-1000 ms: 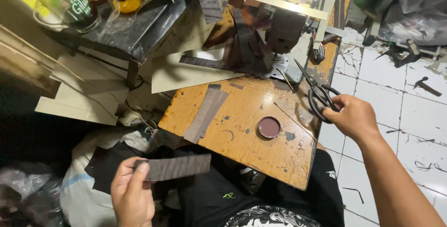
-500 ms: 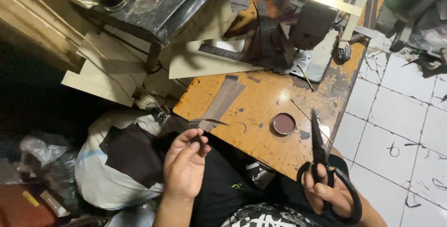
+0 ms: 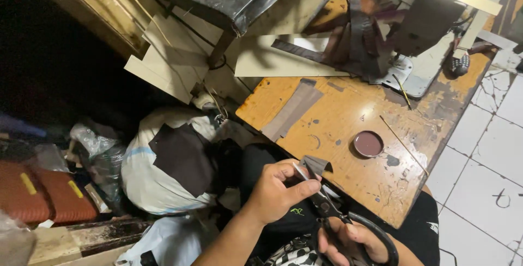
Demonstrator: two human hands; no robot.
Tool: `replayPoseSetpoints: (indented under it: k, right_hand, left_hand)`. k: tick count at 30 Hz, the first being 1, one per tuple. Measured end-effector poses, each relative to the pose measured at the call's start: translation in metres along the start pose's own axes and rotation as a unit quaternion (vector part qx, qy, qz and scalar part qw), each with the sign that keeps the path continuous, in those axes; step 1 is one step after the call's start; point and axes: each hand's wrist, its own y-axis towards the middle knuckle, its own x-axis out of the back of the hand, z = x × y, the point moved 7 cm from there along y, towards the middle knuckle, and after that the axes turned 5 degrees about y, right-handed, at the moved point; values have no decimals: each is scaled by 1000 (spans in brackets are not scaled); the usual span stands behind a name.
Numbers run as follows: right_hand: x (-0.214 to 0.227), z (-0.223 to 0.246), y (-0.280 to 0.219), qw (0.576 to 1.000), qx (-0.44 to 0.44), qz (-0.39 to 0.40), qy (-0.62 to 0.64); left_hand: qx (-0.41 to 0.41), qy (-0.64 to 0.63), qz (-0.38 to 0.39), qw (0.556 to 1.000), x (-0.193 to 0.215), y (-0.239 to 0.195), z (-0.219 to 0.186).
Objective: Applying edge finish to leather strips and trimming them with scissors at a workbench
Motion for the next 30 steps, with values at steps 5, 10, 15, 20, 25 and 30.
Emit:
replayPoseSetpoints:
  k: [5,10,15,20,25,30]
  right_hand:
    - [-6,3,0,997,-65,-43,24]
    - [-29,31,0,992,-60,-95,-58]
    - [-22,34,2,982,20,-100,-159]
    - [20,5,9,966,8,-215,-147]
    - [39,7,5,929,96,-292,-205]
    - [40,14,9,888,92,-362,-270]
  left_hand:
    - [26,34,-23,999,22,2,6]
    - [-11,88,-54,995,37,3,-2]
    - [25,-157,-231,960,62,8,22]
    - [8,-282,-311,907,60,3,32]
    - [-35,-318,-296,900,41,5,31]
    - [26,-115,-333,936,28,0,21]
